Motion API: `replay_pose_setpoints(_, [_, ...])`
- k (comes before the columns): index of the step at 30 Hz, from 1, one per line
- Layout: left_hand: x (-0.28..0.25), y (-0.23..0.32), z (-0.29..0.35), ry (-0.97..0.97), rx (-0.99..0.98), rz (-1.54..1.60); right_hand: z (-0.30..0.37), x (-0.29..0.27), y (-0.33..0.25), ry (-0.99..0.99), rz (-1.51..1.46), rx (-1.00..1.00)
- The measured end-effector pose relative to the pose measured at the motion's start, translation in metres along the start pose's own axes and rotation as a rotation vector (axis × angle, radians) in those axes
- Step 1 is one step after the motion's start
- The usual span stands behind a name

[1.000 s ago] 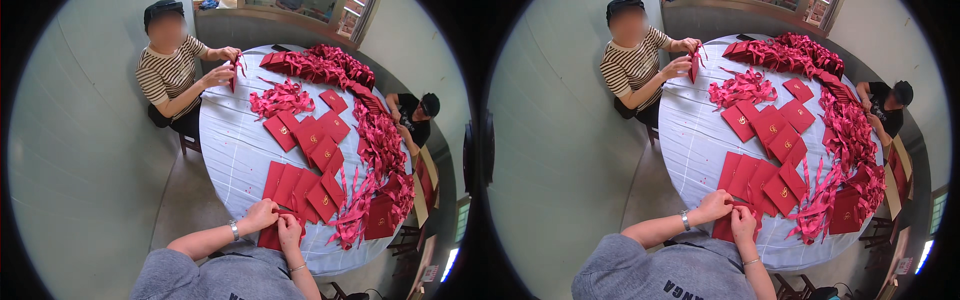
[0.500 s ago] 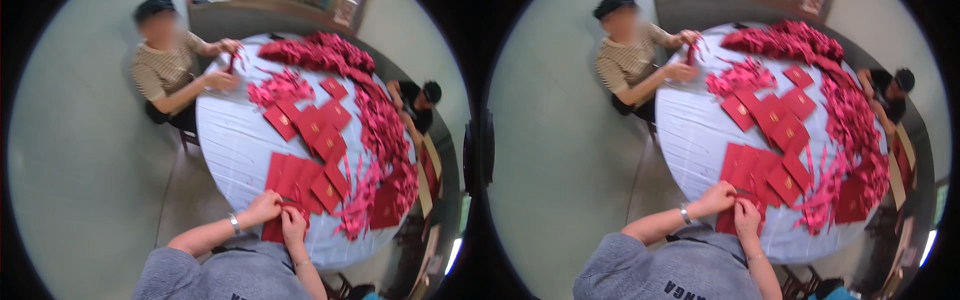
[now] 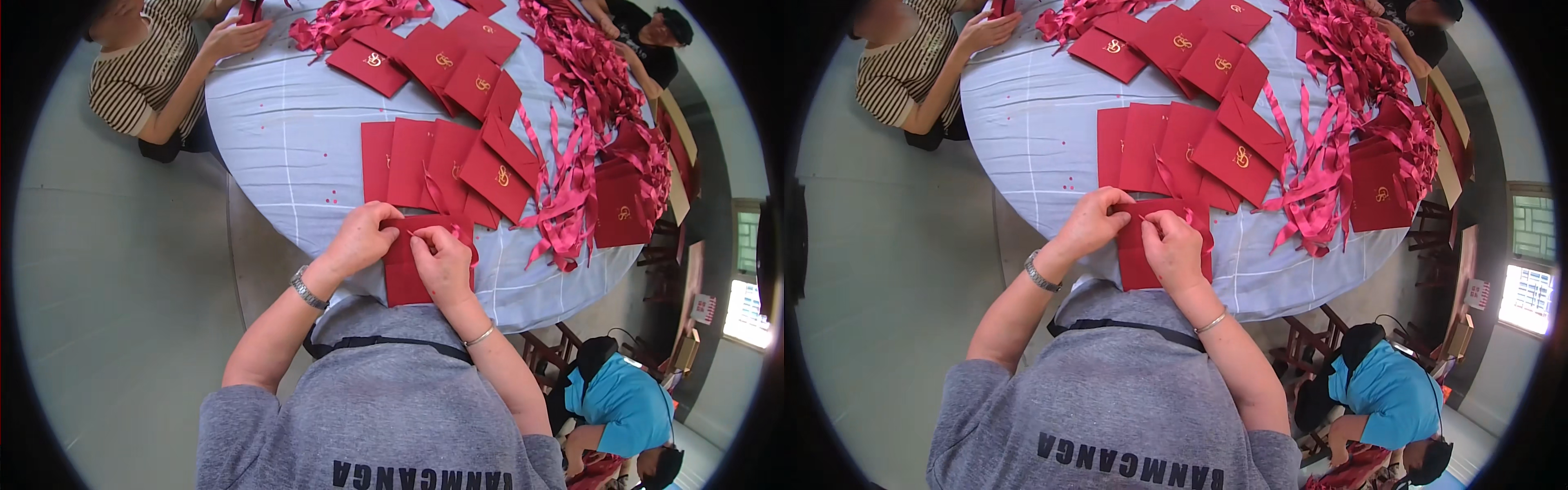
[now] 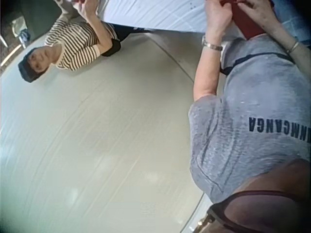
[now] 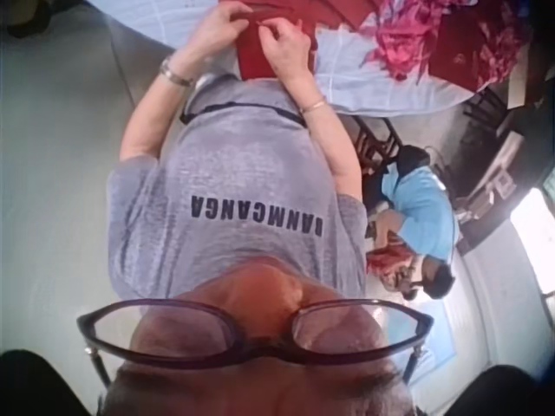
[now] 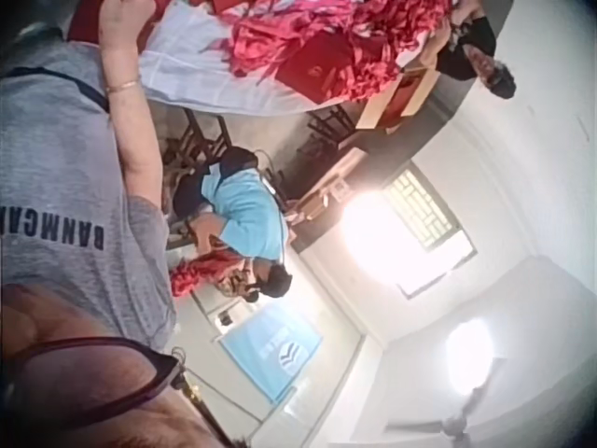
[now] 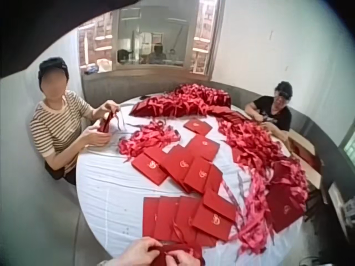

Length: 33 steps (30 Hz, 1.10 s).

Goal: The person assembles gift bags by threading ribbon handles through paper bags by hand.

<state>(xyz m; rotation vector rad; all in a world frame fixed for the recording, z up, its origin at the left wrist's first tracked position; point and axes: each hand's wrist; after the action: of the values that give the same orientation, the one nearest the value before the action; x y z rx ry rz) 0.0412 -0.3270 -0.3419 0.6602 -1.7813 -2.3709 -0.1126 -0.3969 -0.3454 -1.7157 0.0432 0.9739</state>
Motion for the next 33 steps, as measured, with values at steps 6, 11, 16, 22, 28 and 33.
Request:
replay_pose_setpoints(6, [0.000,0.000,0.004,-0.002,0.027,-0.012,-0.004,0.005,-0.001,0.016,0.059,-0.020])
replay_pose_setpoints(11, [-0.001,-0.002,0.005,0.053,0.240,-0.064,-0.009,0.009,-0.003,0.025,0.105,-0.033])
replay_pose_setpoints(16, [-0.001,-0.002,0.007,0.067,0.265,-0.086,-0.010,0.011,-0.015,0.040,0.460,-0.310])
replay_pose_setpoints(22, [-0.004,-0.004,0.007,0.067,0.198,0.017,-0.011,0.017,-0.012,0.078,0.322,-0.221])
replay_pose_setpoints(28, [-0.013,0.004,0.017,0.005,-0.014,0.216,-0.004,0.009,-0.017,0.045,0.037,-0.115])
replay_pose_setpoints(33, [-0.013,-0.006,0.015,-0.064,-0.242,0.428,-0.003,0.009,-0.018,0.052,0.094,-0.176])
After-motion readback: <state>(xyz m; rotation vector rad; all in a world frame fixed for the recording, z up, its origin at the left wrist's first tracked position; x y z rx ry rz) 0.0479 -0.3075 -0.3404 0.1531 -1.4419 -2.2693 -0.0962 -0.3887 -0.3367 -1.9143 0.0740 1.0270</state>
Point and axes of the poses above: each hand's wrist, its own z-axis away from the middle knuckle, its own x-axis out of the palm, y = z × x, and after that the axes turned 9 degrees about z, right-handed
